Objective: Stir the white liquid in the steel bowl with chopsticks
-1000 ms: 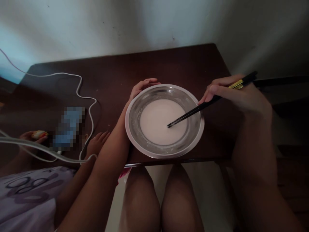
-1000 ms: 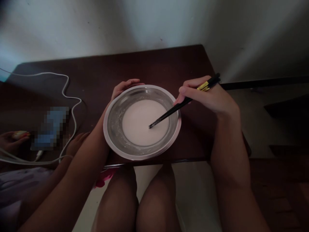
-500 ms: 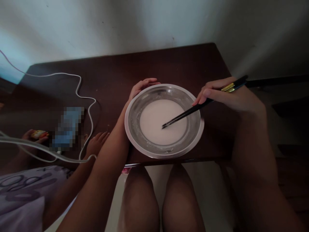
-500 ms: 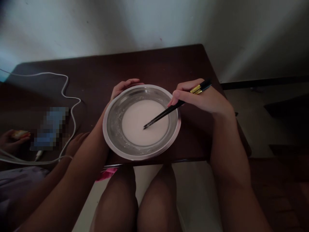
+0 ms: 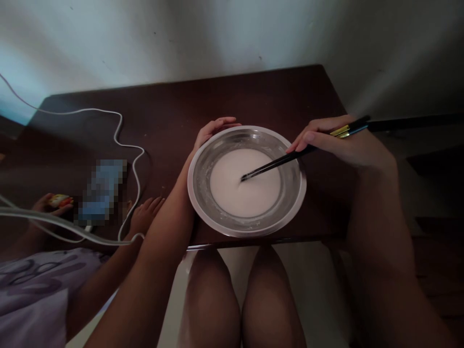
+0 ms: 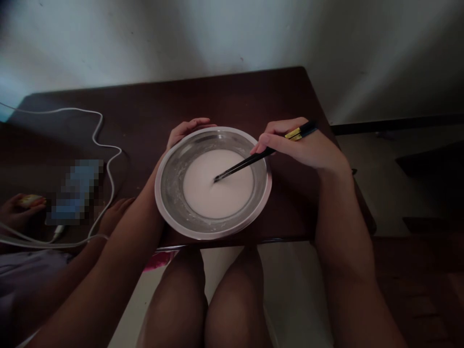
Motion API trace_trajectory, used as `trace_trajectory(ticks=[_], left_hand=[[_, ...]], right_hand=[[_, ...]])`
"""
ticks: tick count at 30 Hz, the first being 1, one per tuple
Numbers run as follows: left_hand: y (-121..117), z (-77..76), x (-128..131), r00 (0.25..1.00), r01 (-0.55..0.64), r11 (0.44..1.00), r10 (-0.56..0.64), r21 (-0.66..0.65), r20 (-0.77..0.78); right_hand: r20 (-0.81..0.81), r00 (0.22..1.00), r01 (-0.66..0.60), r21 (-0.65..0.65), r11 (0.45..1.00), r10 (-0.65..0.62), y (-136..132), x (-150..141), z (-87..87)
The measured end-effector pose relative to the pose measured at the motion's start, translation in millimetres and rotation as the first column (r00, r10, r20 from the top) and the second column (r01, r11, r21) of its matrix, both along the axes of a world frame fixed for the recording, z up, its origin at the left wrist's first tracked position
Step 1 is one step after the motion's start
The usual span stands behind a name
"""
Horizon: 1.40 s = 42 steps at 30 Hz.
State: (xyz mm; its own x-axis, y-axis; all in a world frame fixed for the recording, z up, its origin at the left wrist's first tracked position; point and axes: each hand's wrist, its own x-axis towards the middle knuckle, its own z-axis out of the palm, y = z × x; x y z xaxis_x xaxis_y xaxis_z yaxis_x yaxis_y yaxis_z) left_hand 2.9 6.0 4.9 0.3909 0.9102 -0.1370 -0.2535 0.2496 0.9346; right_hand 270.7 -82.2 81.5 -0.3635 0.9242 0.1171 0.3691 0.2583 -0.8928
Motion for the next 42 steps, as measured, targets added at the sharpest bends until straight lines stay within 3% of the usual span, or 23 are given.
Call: trace_trajectory(ticks=[4, 10, 16, 22, 27, 31, 34, 38, 42], left_hand=[[-0.2, 0.6, 0.0, 1.000, 0.002, 1.000, -0.002, -0.006, 0.012], [-1.5, 1.7, 1.9, 1.000, -0.006, 1.000, 0.006, 0.003, 0.016], [-6.6, 4.3, 1.8, 1.000, -0.010, 0.999, 0.011, 0.048, -0.027], [-1.0, -3.1, -1.2, 0.999, 0.024, 0.997, -0.022, 0.074, -0.026], [-1.0, -3.3, -1.9, 0.998, 0.028, 0.995, -0.023, 0.097, -0.053], [-3.0, -3.4, -1.8, 0.998, 0.029, 0.992, -0.023, 0.123, -0.053], [-1.1, -4.5, -1.8, 0.999, 0.020, 0.997, -0.017, 0.077, -0.033], [1.9, -4.0, -1.3, 1.000, 0.017, 1.000, -0.017, 0.003, 0.006], [1.4, -1.9, -0.1, 1.000, 0.001, 1.000, -0.001, -0.012, -0.013]], right_hand=[[-0.055, 0.994, 0.095, 0.004, 0.995, -0.095, -1.6, 5.4, 0.3], [0.020, 0.999, -0.035, -0.017, 0.999, 0.036, -0.1, 1.2, -0.3], [-0.031, 0.996, 0.082, 0.013, 0.997, -0.082, -1.0, 5.5, 0.1], [0.011, 1.000, -0.017, -0.040, 0.999, 0.018, -1.7, 0.3, 0.6], [-0.036, 0.995, 0.094, -0.014, 0.995, -0.095, -3.3, 3.6, 1.3], [-0.017, 1.000, 0.017, -0.038, 0.999, -0.018, -3.1, 3.2, 1.4], [0.003, 1.000, -0.009, -0.031, 0.999, 0.009, -2.0, 0.3, 0.9], [-0.038, 0.996, 0.079, -0.013, 0.997, -0.079, -2.5, 2.4, 0.6], [-0.037, 0.999, 0.027, -0.051, 0.998, -0.029, -2.7, 2.6, 0.9]])
